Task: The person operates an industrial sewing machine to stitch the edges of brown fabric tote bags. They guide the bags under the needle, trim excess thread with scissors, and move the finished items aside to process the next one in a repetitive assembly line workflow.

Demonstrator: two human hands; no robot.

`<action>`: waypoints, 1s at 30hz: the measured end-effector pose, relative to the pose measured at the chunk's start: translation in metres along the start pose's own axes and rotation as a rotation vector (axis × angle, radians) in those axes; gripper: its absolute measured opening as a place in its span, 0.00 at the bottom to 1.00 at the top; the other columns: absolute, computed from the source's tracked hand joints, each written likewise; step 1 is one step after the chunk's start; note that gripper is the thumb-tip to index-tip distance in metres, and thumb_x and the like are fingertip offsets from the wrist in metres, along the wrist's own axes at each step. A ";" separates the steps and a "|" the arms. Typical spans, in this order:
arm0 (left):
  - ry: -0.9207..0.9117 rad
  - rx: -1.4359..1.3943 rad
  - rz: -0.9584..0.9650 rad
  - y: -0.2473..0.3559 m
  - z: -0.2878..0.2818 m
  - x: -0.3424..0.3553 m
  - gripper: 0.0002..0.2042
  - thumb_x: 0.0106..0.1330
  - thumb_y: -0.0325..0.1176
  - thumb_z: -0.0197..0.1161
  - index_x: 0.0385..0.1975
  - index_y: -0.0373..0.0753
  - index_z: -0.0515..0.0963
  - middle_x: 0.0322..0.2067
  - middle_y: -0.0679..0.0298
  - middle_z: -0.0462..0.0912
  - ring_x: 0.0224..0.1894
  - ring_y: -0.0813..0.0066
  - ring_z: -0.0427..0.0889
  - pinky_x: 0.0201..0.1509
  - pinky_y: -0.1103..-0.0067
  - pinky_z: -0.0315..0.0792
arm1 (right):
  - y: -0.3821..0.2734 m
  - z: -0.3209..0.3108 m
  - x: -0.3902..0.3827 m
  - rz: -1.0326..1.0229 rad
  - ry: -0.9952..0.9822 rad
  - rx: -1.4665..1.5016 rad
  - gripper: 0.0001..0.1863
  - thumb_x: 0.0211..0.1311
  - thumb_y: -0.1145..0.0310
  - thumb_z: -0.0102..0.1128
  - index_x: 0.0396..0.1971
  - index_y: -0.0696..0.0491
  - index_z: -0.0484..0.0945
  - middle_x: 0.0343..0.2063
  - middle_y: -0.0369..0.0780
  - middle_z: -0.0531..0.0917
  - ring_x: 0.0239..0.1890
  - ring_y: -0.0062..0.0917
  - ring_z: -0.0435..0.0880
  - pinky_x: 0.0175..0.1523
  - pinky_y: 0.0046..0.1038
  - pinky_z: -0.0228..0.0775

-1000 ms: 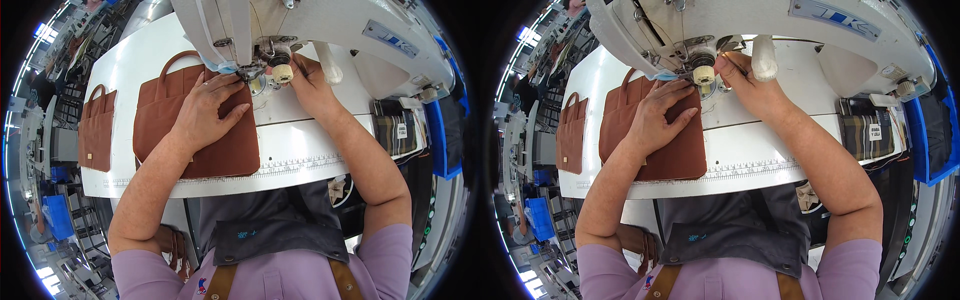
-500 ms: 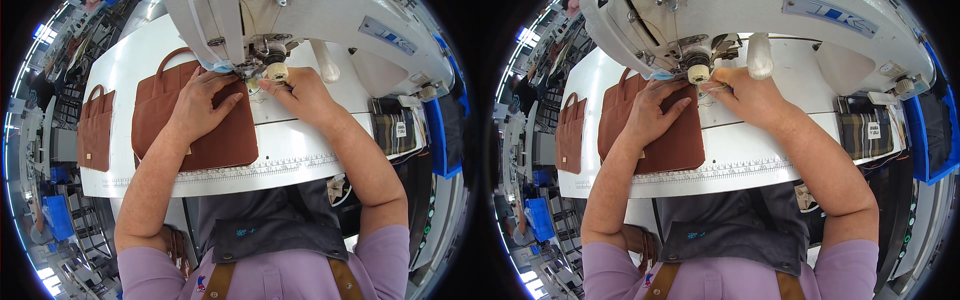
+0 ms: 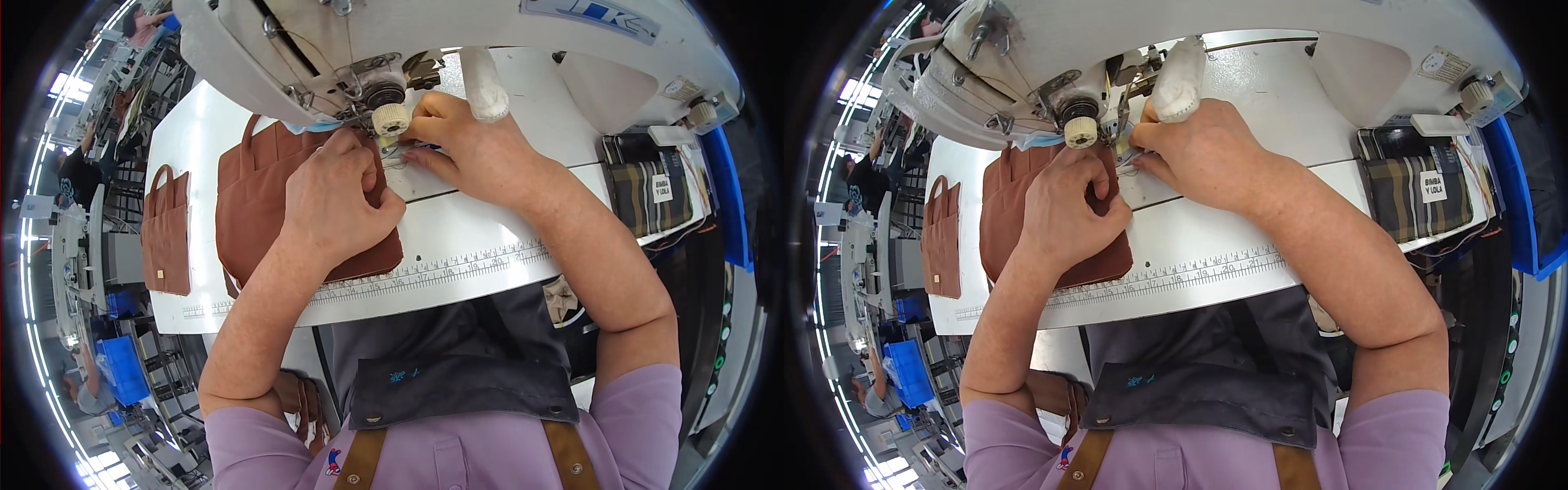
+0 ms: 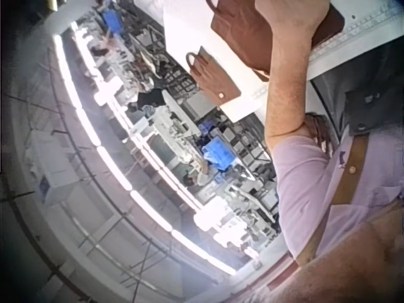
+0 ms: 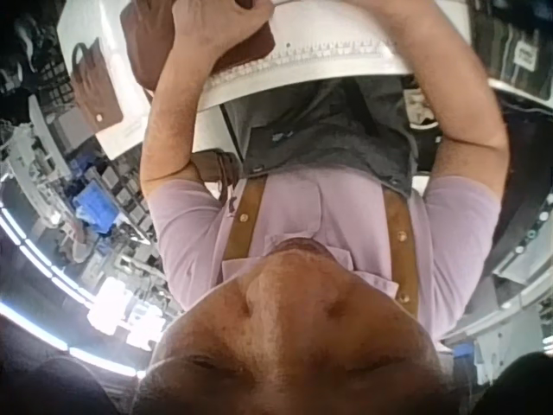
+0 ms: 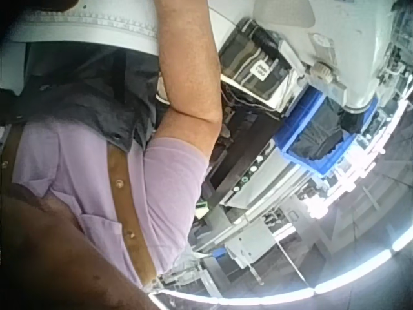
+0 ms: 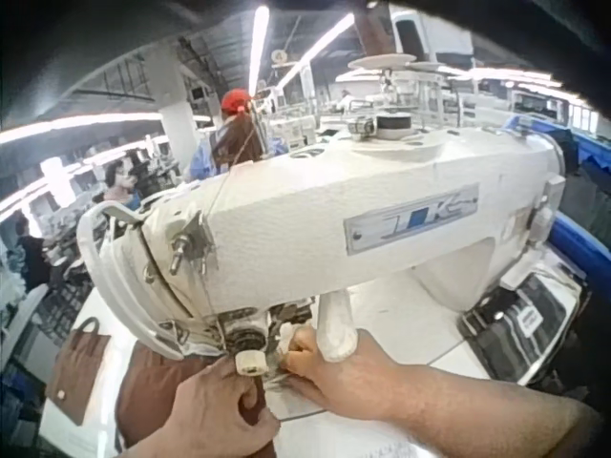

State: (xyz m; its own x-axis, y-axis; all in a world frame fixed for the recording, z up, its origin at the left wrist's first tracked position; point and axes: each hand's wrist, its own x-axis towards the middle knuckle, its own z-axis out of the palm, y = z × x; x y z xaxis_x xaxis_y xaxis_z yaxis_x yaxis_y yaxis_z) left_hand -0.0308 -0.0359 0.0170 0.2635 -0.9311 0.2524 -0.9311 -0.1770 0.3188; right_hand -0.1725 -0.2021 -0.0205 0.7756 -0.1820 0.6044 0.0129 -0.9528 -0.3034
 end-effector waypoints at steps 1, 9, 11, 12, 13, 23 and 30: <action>-0.027 0.000 -0.019 0.000 0.000 0.002 0.10 0.49 0.34 0.67 0.17 0.37 0.73 0.30 0.62 0.77 0.31 0.59 0.82 0.34 0.64 0.77 | 0.000 0.001 -0.001 0.000 0.002 0.020 0.11 0.63 0.57 0.68 0.33 0.50 0.83 0.31 0.37 0.86 0.30 0.39 0.87 0.37 0.42 0.79; -0.041 -0.405 -0.165 -0.026 -0.008 0.005 0.07 0.48 0.26 0.67 0.17 0.30 0.76 0.26 0.62 0.81 0.28 0.72 0.79 0.32 0.76 0.73 | -0.003 0.005 0.001 -0.026 -0.013 0.006 0.11 0.63 0.56 0.68 0.30 0.47 0.83 0.25 0.38 0.85 0.27 0.38 0.87 0.35 0.41 0.79; -0.064 -0.452 -0.177 -0.030 -0.010 0.005 0.06 0.49 0.25 0.67 0.18 0.29 0.77 0.27 0.62 0.83 0.29 0.75 0.80 0.32 0.78 0.72 | -0.003 0.006 0.001 -0.021 -0.006 0.007 0.11 0.63 0.56 0.68 0.30 0.47 0.83 0.26 0.38 0.85 0.26 0.38 0.87 0.34 0.41 0.79; -0.077 -0.455 -0.179 -0.031 -0.011 0.005 0.06 0.49 0.25 0.66 0.18 0.29 0.78 0.28 0.62 0.83 0.30 0.75 0.80 0.32 0.78 0.72 | -0.004 0.006 0.001 -0.020 -0.002 0.009 0.11 0.64 0.56 0.68 0.30 0.48 0.83 0.26 0.37 0.85 0.26 0.38 0.87 0.34 0.40 0.79; -0.089 -0.458 -0.180 -0.031 -0.011 0.005 0.06 0.50 0.25 0.66 0.19 0.29 0.78 0.28 0.63 0.83 0.30 0.76 0.80 0.33 0.78 0.73 | -0.004 0.006 0.001 -0.019 0.003 0.011 0.11 0.64 0.56 0.68 0.30 0.48 0.83 0.27 0.37 0.86 0.27 0.37 0.87 0.33 0.40 0.79; 0.079 -0.550 -0.145 -0.031 -0.001 -0.007 0.02 0.50 0.22 0.64 0.20 0.31 0.78 0.35 0.64 0.86 0.29 0.78 0.81 0.31 0.82 0.73 | -0.013 0.007 0.005 -0.056 -0.054 -0.031 0.06 0.61 0.63 0.66 0.31 0.48 0.85 0.35 0.35 0.84 0.32 0.33 0.87 0.35 0.37 0.80; 0.228 -0.275 0.106 -0.022 0.007 -0.015 0.02 0.49 0.18 0.62 0.21 0.32 0.77 0.40 0.58 0.88 0.42 0.64 0.86 0.46 0.73 0.78 | -0.026 -0.006 0.008 -0.173 -0.092 -0.246 0.04 0.51 0.69 0.65 0.28 0.49 0.86 0.34 0.36 0.81 0.35 0.28 0.88 0.35 0.33 0.80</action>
State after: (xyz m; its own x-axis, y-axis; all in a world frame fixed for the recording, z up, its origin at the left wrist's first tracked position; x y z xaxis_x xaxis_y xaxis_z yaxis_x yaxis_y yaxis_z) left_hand -0.0166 -0.0201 -0.0006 0.2479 -0.8391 0.4843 -0.8616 0.0376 0.5062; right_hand -0.1703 -0.1805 -0.0035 0.8292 0.0002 0.5589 0.0052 -1.0000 -0.0073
